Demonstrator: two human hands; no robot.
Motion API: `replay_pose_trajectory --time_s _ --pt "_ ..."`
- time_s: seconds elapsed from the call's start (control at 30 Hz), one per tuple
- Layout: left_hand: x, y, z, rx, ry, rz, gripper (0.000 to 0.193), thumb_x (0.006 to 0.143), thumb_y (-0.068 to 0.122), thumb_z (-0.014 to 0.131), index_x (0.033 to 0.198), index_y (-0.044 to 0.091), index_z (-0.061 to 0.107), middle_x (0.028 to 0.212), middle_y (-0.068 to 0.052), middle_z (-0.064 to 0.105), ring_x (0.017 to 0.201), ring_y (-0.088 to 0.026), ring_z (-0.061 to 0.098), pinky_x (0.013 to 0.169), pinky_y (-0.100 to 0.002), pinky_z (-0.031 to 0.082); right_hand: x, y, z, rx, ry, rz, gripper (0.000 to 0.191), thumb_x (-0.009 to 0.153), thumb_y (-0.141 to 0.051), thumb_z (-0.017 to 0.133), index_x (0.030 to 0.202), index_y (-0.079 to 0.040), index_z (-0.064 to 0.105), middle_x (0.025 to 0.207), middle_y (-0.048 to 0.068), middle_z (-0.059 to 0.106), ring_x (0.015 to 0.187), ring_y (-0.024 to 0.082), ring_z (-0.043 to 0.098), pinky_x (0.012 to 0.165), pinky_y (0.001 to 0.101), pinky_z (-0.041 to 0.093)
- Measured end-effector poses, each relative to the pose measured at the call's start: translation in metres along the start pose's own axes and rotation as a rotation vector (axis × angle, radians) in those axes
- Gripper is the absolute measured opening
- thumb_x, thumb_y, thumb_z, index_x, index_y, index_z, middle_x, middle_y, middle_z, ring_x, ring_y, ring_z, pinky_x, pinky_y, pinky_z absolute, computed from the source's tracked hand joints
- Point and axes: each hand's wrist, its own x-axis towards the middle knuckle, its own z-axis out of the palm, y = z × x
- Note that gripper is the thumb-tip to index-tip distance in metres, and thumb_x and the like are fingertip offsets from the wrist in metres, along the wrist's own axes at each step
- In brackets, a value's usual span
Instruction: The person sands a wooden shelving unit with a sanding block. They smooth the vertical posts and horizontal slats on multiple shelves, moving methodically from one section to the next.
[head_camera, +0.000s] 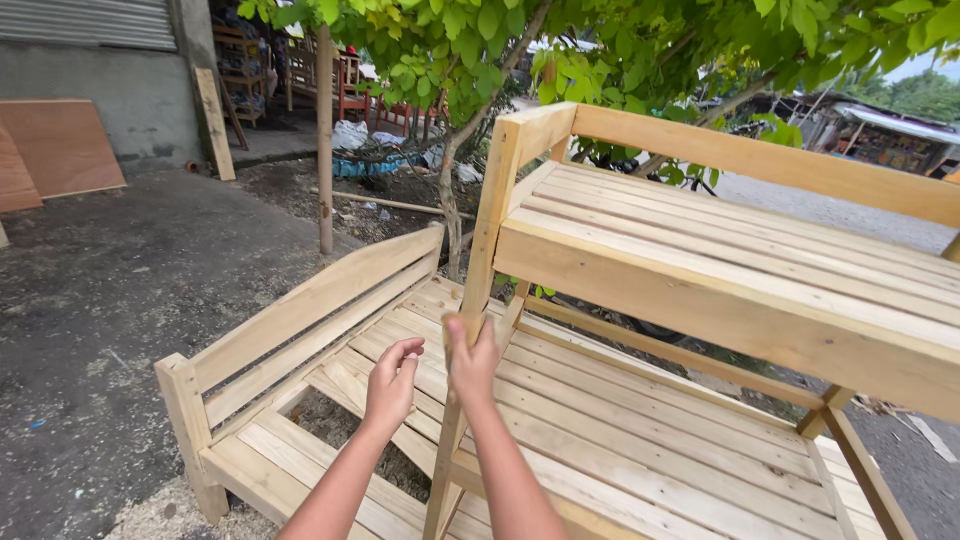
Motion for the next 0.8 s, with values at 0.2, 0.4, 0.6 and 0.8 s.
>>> replay_pose_trajectory --time_s 0.2,0.4,0.6,0.8 --pt "-0.009 -0.007 -0.009 0.021 -0.025 -0.037 0.03 0.099 0.01 0.053 0.124 0.003 0.069 0.118 -0.009 0.074 0.112 -0.017 0.069 0.096 -0.032 0.052 -0.047 0.019 -0.004 0.07 -0.058 0.105 0.051 0.09 -0.042 0.073 0.116 0.001 0.061 0.085 0.013 0.074 0.074 0.019 0.069 0.066 0.0357 0.056" --pt "0.01 0.016 -0.024 0.046 0.037 -0.032 0.029 0.099 0.01 0.056 0.124 0.005 0.069 0.117 -0.009 0.075 0.109 -0.017 0.069 0.095 -0.032 0.052 0.06 -0.053 0.01 0.101 0.07 -0.132 0.032 0.087 -0.028 0.079 0.098 0.001 0.069 0.083 0.012 0.075 0.072 0.017 0.07 0.068 0.0316 0.056" --pt "0.006 0.016 -0.002 0.051 0.001 -0.027 0.03 0.097 0.009 0.056 0.123 0.005 0.07 0.116 -0.008 0.076 0.107 -0.016 0.07 0.094 -0.032 0.053 0.034 -0.029 0.01 0.125 0.123 -0.131 0.018 0.083 -0.015 0.071 0.094 -0.001 0.071 0.082 0.009 0.074 0.074 0.015 0.07 0.069 0.0305 0.056" --pt "-0.009 0.003 -0.005 0.039 -0.063 -0.216 0.031 0.095 0.009 0.057 0.124 0.007 0.068 0.115 -0.009 0.07 0.1 -0.019 0.067 0.079 -0.039 0.058 -0.034 0.021 0.01 0.087 0.132 0.076 0.021 0.08 -0.012 0.072 0.096 0.0 0.067 0.078 0.008 0.069 0.07 0.015 0.063 0.066 0.0316 0.054"
